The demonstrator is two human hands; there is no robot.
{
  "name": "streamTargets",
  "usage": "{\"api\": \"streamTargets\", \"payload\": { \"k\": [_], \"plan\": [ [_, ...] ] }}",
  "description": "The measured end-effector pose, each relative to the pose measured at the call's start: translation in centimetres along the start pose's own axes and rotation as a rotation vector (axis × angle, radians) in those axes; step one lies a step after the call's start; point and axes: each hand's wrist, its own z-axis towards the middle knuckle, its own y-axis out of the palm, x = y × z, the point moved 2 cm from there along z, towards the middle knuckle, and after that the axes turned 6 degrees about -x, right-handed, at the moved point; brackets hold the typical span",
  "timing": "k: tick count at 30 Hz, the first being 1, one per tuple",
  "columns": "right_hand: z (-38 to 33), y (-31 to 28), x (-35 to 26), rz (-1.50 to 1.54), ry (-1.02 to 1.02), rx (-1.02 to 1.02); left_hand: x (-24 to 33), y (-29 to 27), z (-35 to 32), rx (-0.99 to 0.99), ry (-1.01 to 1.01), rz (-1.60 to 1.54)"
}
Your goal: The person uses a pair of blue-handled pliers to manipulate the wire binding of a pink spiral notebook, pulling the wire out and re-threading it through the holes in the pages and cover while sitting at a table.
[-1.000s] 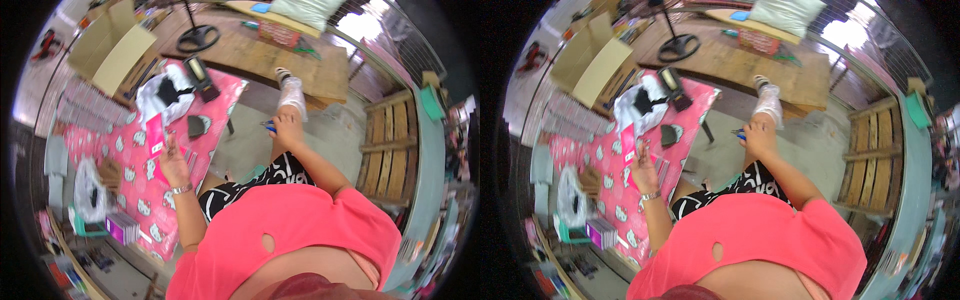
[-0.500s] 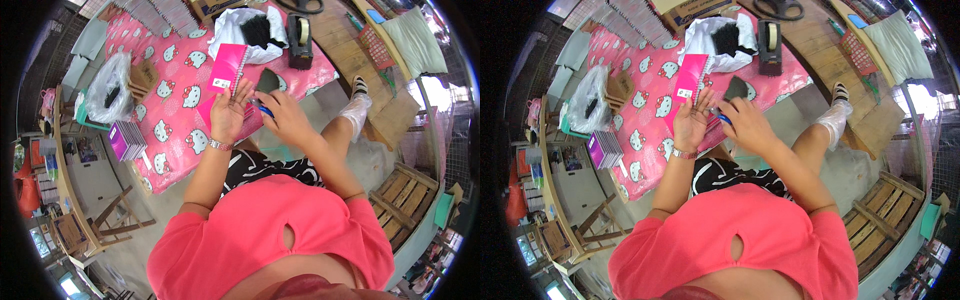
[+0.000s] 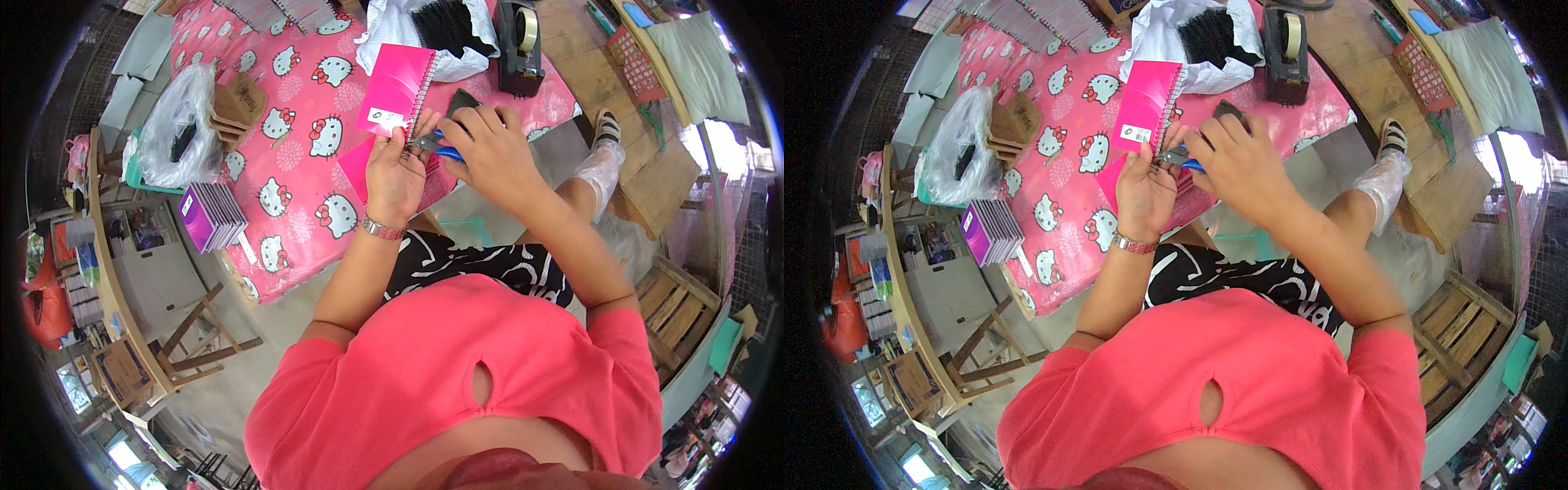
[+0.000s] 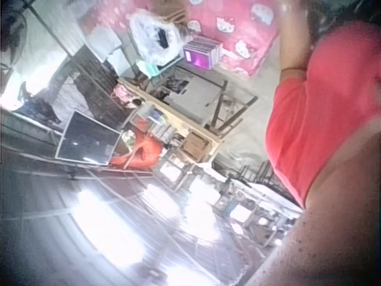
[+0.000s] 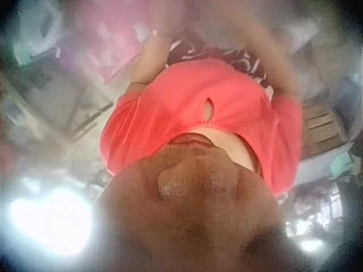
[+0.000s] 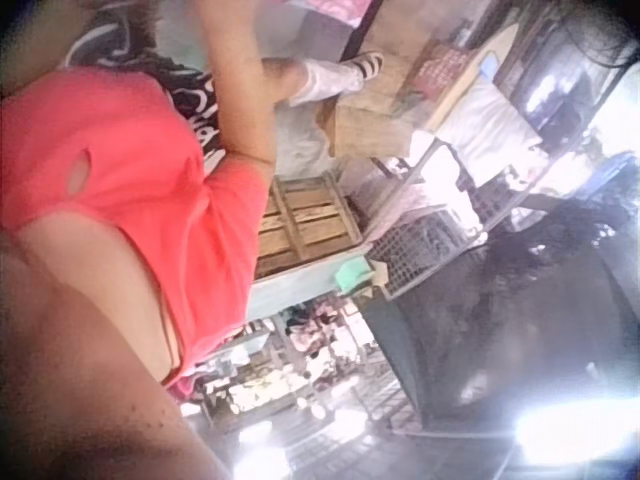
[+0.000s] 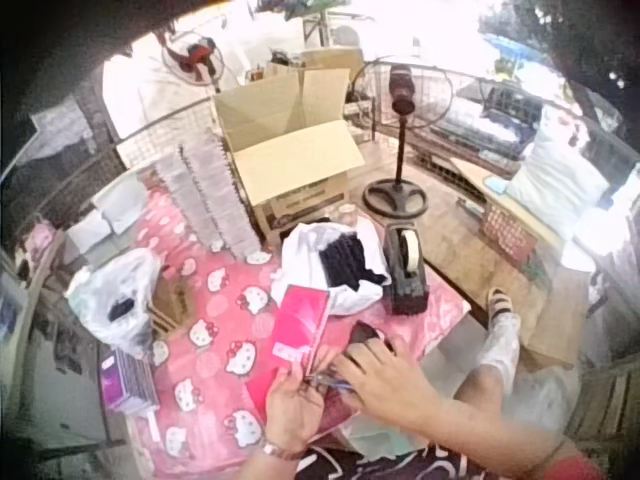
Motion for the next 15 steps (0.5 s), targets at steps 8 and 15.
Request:
{"api": "streamTargets", "payload": {
  "k": [8,15],
  "plan": [
    [0.2,1.3,0.5,0.028,0.044,-0.193,-0.5,-0.3,0.0,-0.019,0.019,0.025],
    [-0.8,1.6,-0.6,0.101,0.250,-0.189,-0.2,-0.5,0.3,-0.020,0.010,-0.024]
  ]
}}
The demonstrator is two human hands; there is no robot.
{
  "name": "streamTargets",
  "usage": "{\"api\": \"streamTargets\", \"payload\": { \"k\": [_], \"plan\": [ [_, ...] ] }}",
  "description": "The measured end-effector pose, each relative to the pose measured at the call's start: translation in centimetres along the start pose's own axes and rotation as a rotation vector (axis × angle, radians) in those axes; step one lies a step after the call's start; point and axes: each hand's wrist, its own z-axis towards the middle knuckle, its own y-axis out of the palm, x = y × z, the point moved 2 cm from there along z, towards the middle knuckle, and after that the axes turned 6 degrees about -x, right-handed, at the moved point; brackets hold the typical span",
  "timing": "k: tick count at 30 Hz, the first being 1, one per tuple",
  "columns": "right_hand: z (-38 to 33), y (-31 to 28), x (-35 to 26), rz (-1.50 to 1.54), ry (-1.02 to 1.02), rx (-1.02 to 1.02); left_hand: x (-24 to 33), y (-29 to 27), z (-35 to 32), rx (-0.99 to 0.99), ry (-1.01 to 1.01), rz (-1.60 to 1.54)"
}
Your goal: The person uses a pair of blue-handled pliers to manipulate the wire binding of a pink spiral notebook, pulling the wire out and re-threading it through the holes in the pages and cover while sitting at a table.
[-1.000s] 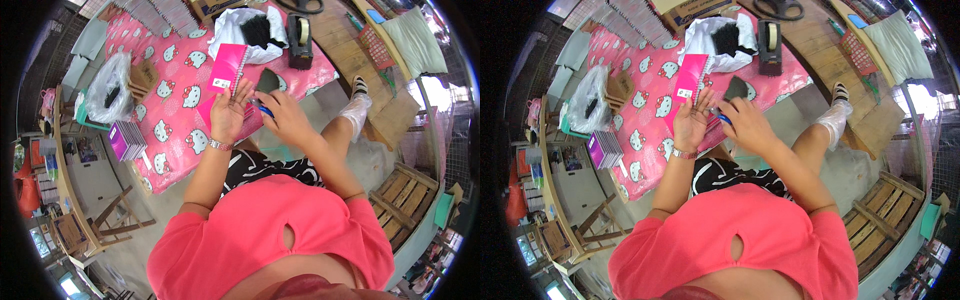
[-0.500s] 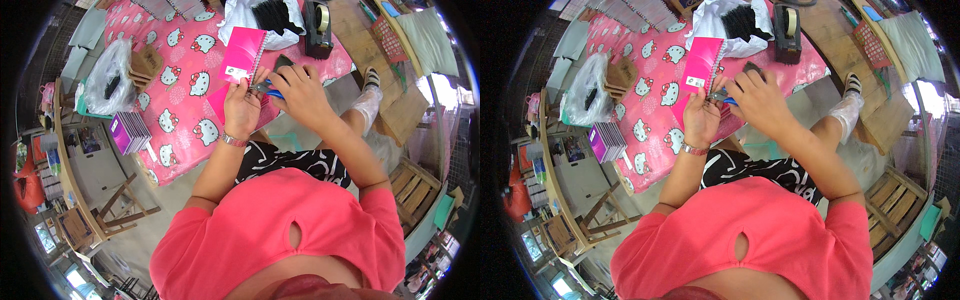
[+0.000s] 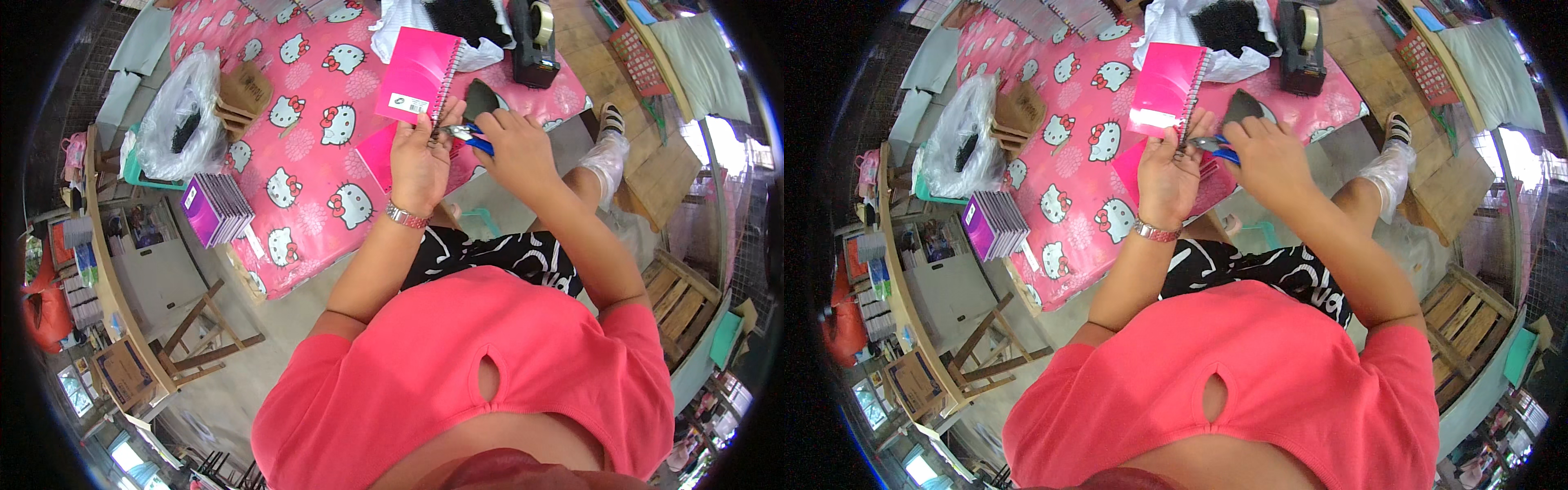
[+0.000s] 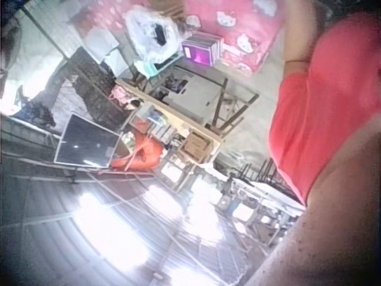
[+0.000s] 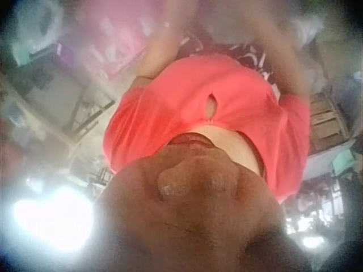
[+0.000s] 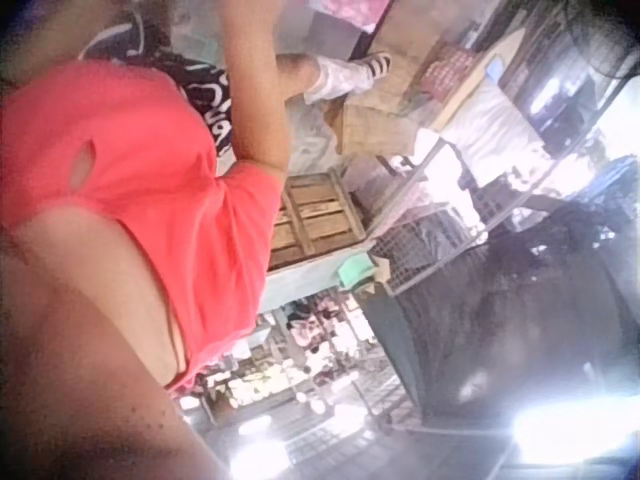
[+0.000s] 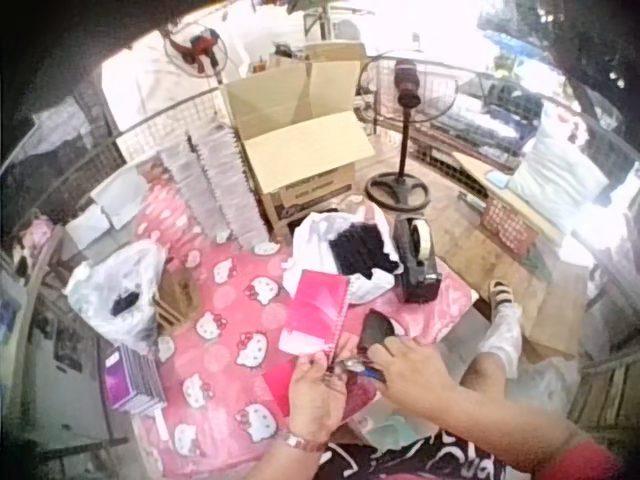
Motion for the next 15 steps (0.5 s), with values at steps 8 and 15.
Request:
{"api": "streamTargets", "payload": {
  "k": [8,15],
  "plan": [
    [0.50,0.26,-0.13,0.037,-0.040,0.099,-0.36,-0.14,0.00,-0.007,-0.001,-0.050],
    [0.40,0.29,0.04,0.045,-0.068,0.153,-0.24,-0.03,-0.01,-0.004,-0.039,-0.096]
  ]
}}
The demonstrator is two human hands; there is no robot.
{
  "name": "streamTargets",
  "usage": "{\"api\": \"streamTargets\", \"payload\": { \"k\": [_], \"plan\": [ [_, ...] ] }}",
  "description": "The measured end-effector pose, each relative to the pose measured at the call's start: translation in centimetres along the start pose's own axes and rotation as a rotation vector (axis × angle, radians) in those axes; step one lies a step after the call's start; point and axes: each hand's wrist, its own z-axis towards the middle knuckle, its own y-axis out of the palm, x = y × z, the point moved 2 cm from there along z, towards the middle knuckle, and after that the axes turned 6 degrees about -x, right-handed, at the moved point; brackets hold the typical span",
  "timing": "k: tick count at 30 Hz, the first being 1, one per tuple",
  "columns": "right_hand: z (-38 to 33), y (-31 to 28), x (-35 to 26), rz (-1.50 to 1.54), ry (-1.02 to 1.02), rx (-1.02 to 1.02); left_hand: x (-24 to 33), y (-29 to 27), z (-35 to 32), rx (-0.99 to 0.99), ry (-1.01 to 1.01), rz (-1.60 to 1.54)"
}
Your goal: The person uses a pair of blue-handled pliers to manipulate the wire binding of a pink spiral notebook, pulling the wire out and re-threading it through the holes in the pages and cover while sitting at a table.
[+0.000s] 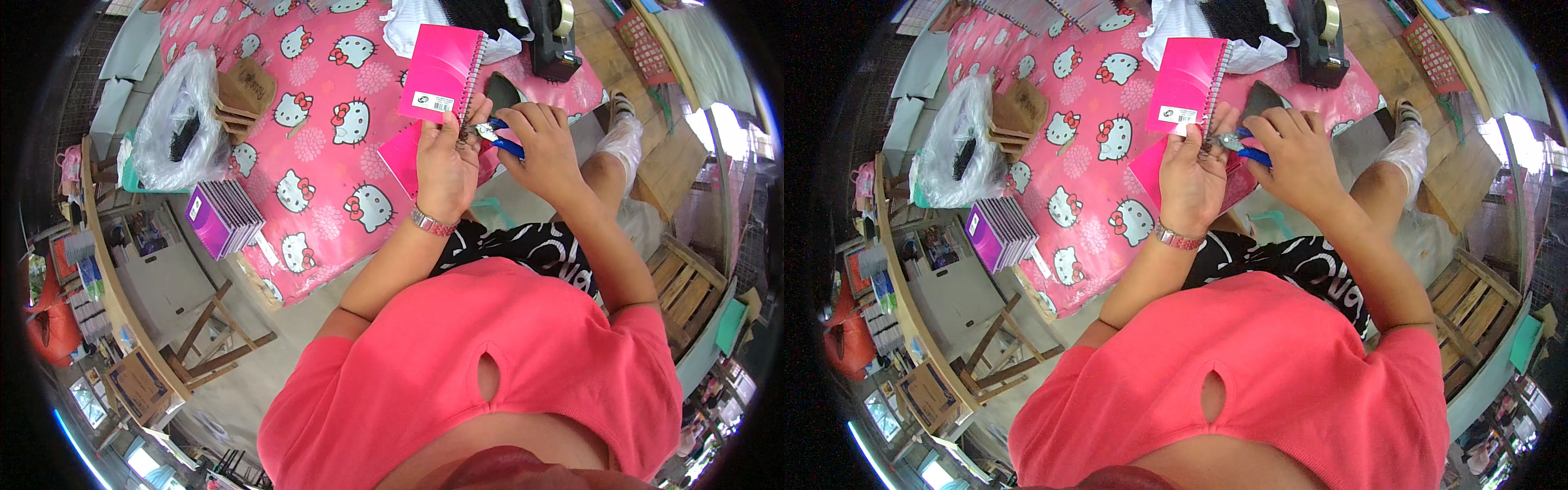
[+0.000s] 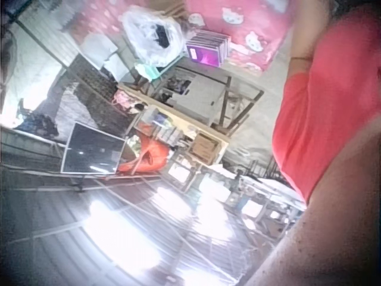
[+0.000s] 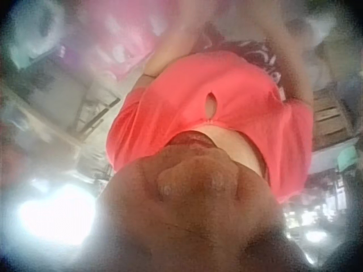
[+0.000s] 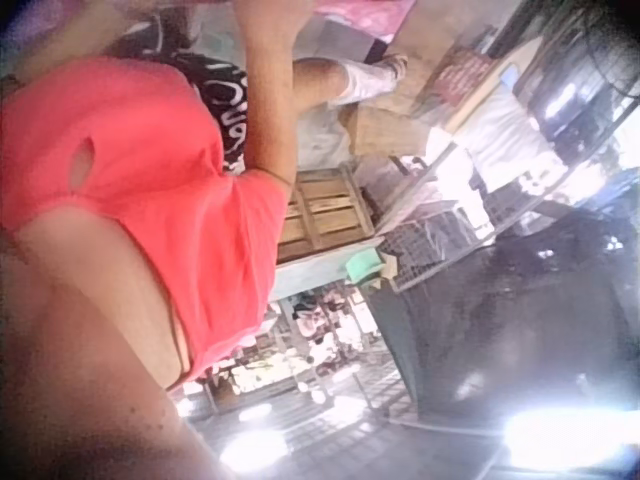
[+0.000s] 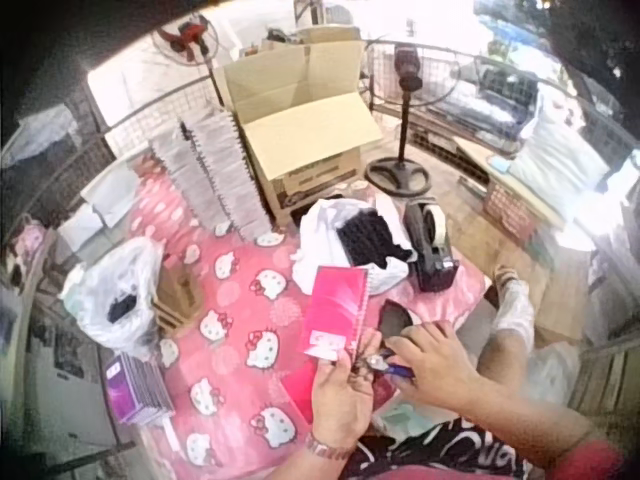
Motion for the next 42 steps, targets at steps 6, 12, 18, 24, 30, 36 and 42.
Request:
{"api": "streamTargets", "payload": {
  "k": [6,12,18,24,30,36,42],
  "plan": [
    [-0.3,0.0,-0.4,0.039,0.065,-0.015,0.0,-0.1,0.1,-0.006,0.017,0.040],
    [-0.4,-0.2,0.1,0.008,0.073,-0.069,0.2,-0.1,0.0,-0.005,0.017,0.126],
    [-0.1,-0.4,1.6,0.090,0.043,-0.147,0.4,-0.3,0.0,-0.019,0.012,0.211],
    [1.4,-0.3,3.0,0.491,0.196,-0.495,0.7,-0.2,0.1,-0.048,-0.036,0.258],
    [0.3,0.2,2.9,0.380,0.071,-0.232,0.7,0.2,-0.1,0.052,-0.043,0.175],
    [0.7,-0.6,2.4,0.157,-0.026,-0.121,0.8,0.0,-0.1,0.019,-0.042,0.174],
    [0.9,-0.8,2.2,0.124,-0.039,-0.095,0.8,0.1,-0.1,0.022,-0.045,0.142]
  ]
}}
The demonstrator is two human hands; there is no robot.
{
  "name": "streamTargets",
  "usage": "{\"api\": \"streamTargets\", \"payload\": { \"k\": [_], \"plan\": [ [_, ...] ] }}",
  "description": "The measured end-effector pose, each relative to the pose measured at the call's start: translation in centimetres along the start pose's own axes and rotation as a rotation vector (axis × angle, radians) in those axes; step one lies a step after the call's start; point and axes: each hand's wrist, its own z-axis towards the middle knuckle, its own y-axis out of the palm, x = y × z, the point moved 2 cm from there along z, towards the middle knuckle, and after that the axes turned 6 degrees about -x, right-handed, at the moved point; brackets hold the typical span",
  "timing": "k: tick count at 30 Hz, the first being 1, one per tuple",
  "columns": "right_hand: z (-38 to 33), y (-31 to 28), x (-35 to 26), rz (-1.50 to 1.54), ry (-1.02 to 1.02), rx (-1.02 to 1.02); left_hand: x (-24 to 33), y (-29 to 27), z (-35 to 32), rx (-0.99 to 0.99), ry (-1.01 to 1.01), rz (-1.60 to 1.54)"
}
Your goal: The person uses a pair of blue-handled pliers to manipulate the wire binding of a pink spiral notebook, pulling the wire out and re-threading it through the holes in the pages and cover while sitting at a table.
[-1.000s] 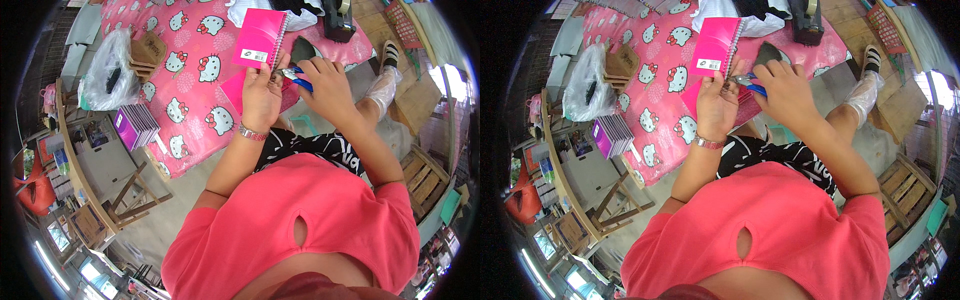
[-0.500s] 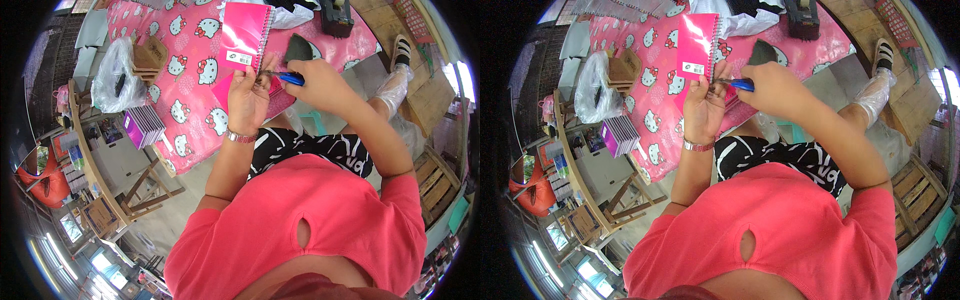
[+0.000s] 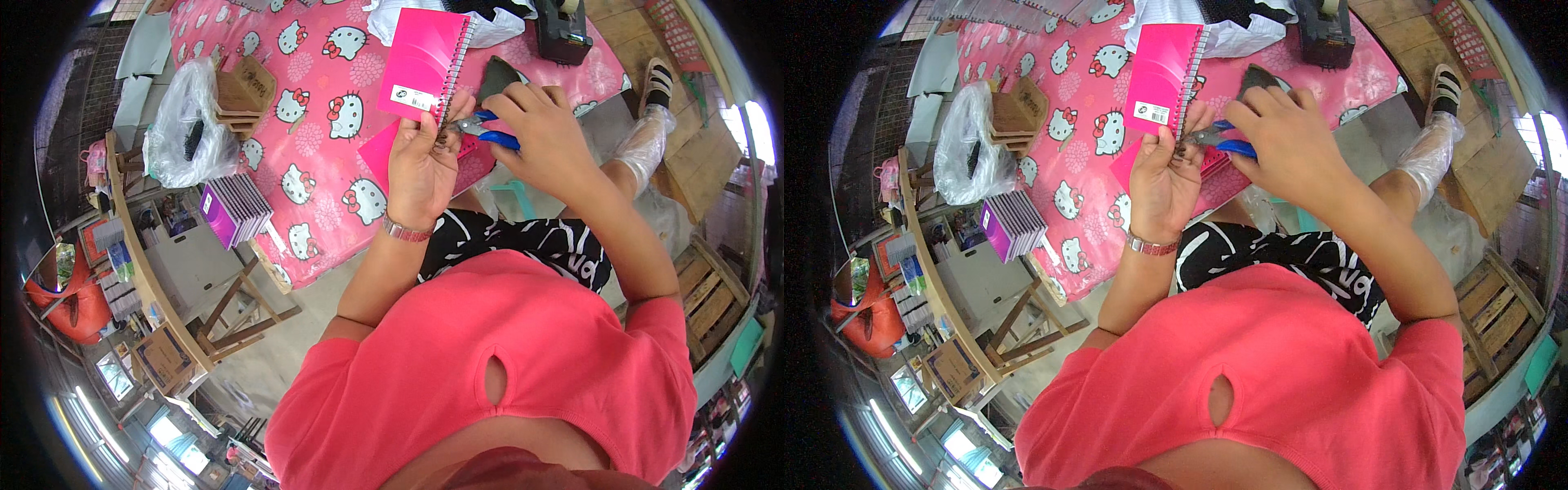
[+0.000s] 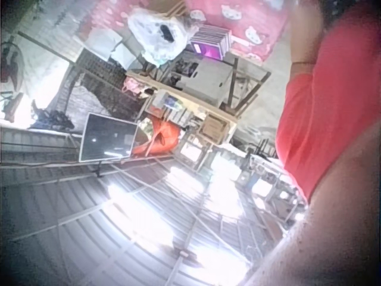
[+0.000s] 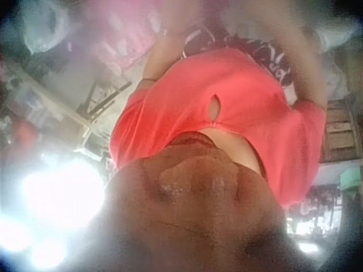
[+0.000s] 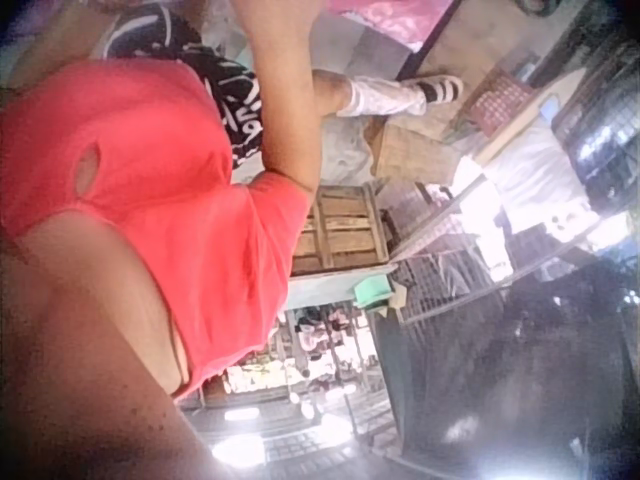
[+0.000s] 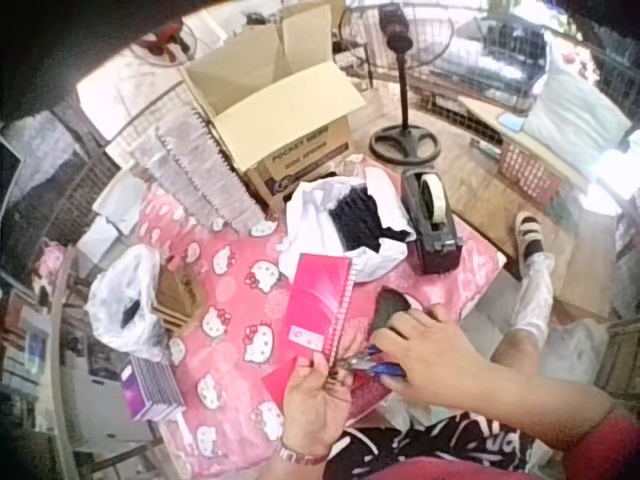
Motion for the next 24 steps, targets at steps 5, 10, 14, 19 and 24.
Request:
{"api": "streamTargets", "payload": {
  "k": [5,10,14,19,24],
  "plan": [
    [0.2,-0.5,-0.1,0.000,0.023,-0.096,-0.1,0.0,0.0,-0.030,-0.020,0.028],
    [0.7,-0.8,0.2,0.980,0.629,-0.859,-0.3,-0.4,0.1,-0.050,-0.012,0.037],
    [-1.1,0.8,-0.4,0.657,0.348,-0.578,-0.2,-0.9,0.4,-0.061,0.005,0.048],
    [-2.6,0.5,-2.7,0.490,0.087,0.055,0.2,0.3,0.2,0.009,0.035,-0.031],
    [-1.1,2.2,-3.0,0.469,0.185,-0.136,2.4,0.1,0.9,0.062,-0.003,-0.229]
  ]
}}
